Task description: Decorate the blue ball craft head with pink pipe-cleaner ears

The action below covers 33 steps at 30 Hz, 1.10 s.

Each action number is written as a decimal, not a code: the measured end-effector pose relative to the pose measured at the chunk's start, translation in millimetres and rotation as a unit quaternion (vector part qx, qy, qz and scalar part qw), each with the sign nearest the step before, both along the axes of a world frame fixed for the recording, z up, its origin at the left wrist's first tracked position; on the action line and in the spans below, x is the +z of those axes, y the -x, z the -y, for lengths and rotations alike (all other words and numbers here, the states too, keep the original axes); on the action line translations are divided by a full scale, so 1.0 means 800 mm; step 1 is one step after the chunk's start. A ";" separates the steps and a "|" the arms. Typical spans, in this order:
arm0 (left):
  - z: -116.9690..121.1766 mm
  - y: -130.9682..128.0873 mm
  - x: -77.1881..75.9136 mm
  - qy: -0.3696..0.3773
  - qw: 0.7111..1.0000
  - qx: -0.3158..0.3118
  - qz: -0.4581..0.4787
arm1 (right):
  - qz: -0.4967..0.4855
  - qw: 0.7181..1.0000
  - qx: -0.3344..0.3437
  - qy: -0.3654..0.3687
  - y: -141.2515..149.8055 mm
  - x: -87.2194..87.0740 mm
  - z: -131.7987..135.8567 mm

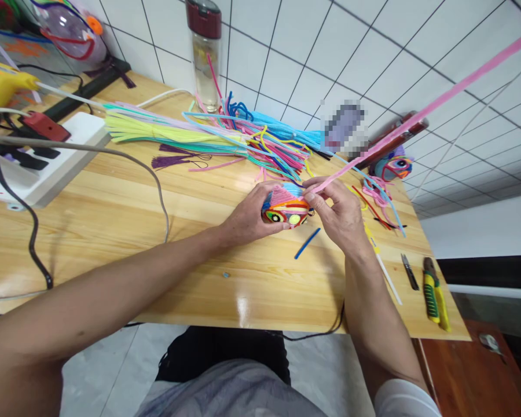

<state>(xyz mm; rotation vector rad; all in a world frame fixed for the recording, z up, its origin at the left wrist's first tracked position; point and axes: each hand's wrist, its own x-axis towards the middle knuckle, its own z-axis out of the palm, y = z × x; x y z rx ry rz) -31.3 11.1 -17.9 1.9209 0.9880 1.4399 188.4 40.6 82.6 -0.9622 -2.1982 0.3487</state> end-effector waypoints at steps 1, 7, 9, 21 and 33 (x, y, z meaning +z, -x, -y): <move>0.000 0.000 0.000 -0.002 1.000 -0.002 0.002 | -0.002 1.000 0.002 -0.002 0.000 0.000 0.000; 0.001 0.001 0.003 0.007 1.000 -0.001 0.007 | 0.001 1.000 0.004 -0.008 0.000 0.000 -0.001; 0.001 0.000 0.004 0.014 1.000 -0.009 0.014 | 0.002 1.000 0.002 -0.003 -0.001 0.000 -0.001; 0.001 0.001 0.000 0.074 0.996 -0.022 0.037 | 0.033 0.999 -0.005 -0.001 -0.001 0.000 0.001; 0.003 0.002 0.007 0.081 0.996 -0.017 0.014 | 0.035 0.999 -0.011 -0.023 -0.001 -0.005 0.000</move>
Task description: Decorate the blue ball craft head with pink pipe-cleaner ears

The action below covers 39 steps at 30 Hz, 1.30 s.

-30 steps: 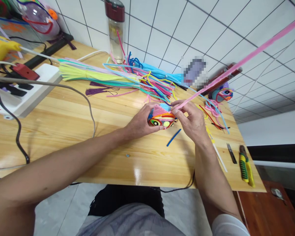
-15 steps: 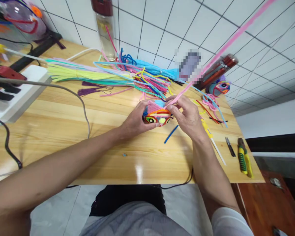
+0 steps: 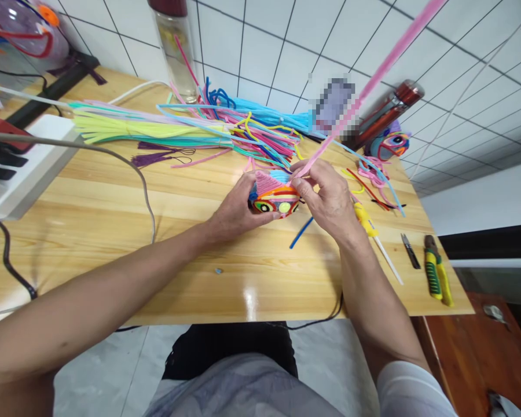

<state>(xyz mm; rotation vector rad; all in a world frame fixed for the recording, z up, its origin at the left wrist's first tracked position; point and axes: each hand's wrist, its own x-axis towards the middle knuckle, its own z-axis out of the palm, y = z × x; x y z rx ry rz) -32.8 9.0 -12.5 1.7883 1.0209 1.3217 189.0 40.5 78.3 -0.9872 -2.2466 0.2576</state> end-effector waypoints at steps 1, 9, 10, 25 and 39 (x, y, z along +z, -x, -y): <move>0.000 0.000 0.000 0.000 1.000 0.001 -0.002 | 0.000 1.000 0.000 0.002 0.000 0.000 0.000; 0.000 0.000 0.000 -0.009 1.000 0.011 -0.009 | -0.009 1.000 -0.002 0.010 0.000 0.001 0.002; 0.000 0.000 0.000 -0.009 1.000 0.009 -0.008 | -0.012 1.000 -0.003 0.008 0.001 0.001 0.002; 0.000 0.000 0.001 -0.003 1.000 -0.002 0.009 | -0.031 0.999 0.003 0.009 0.002 -0.001 0.000; -0.001 0.000 -0.001 -0.013 1.000 0.000 0.007 | -0.066 0.998 0.001 0.015 0.005 -0.002 0.001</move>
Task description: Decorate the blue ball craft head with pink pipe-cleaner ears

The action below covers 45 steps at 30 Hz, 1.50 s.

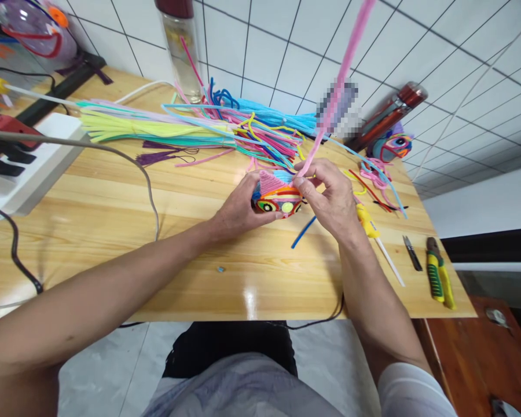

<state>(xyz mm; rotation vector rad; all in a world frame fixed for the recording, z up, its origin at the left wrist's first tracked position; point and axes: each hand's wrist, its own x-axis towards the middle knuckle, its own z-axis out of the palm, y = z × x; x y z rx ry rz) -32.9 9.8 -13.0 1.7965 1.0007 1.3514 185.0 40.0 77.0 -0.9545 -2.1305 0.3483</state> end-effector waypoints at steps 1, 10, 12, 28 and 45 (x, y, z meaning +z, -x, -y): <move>0.000 0.000 0.000 0.000 1.000 -0.002 0.001 | 0.002 1.000 -0.003 0.001 0.000 0.000 0.000; 0.001 -0.001 0.001 0.013 1.000 -0.010 0.011 | 0.025 1.000 -0.013 0.006 0.000 0.001 0.002; 0.002 -0.001 0.001 0.023 0.999 -0.015 0.017 | 0.028 1.000 -0.013 0.006 0.000 0.002 0.002; 0.000 -0.004 -0.002 0.041 0.998 -0.027 0.032 | 0.022 1.000 -0.008 -0.001 0.001 -0.003 0.002; -0.001 -0.004 0.000 0.045 0.998 -0.028 0.034 | 0.012 1.000 -0.013 -0.006 -0.001 -0.005 0.001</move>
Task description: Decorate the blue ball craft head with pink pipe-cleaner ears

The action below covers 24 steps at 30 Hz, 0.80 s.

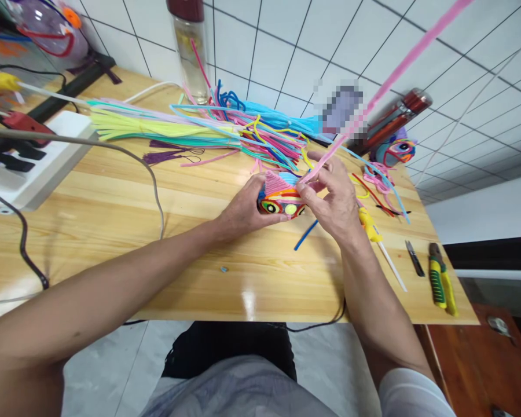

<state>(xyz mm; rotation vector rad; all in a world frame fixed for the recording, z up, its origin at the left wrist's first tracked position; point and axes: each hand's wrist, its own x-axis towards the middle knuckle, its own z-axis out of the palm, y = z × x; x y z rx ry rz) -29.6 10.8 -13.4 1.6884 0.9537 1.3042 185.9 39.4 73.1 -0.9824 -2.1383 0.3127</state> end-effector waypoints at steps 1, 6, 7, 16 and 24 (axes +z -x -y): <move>0.000 0.000 0.000 0.001 1.000 -0.001 0.001 | 0.001 1.000 -0.001 0.001 0.000 0.000 0.000; 0.000 0.001 -0.001 0.006 1.000 -0.001 -0.001 | 0.002 1.000 0.007 0.010 0.001 0.001 0.001; 0.000 0.001 -0.001 0.005 1.000 -0.001 -0.001 | 0.002 1.000 0.008 0.011 0.001 0.001 0.001; -0.001 0.000 -0.003 -0.010 1.000 0.009 -0.007 | 0.013 1.000 0.004 -0.002 0.001 0.000 -0.001; -0.001 0.001 -0.003 -0.011 1.000 0.007 -0.009 | 0.026 0.999 0.008 -0.025 0.000 -0.003 -0.003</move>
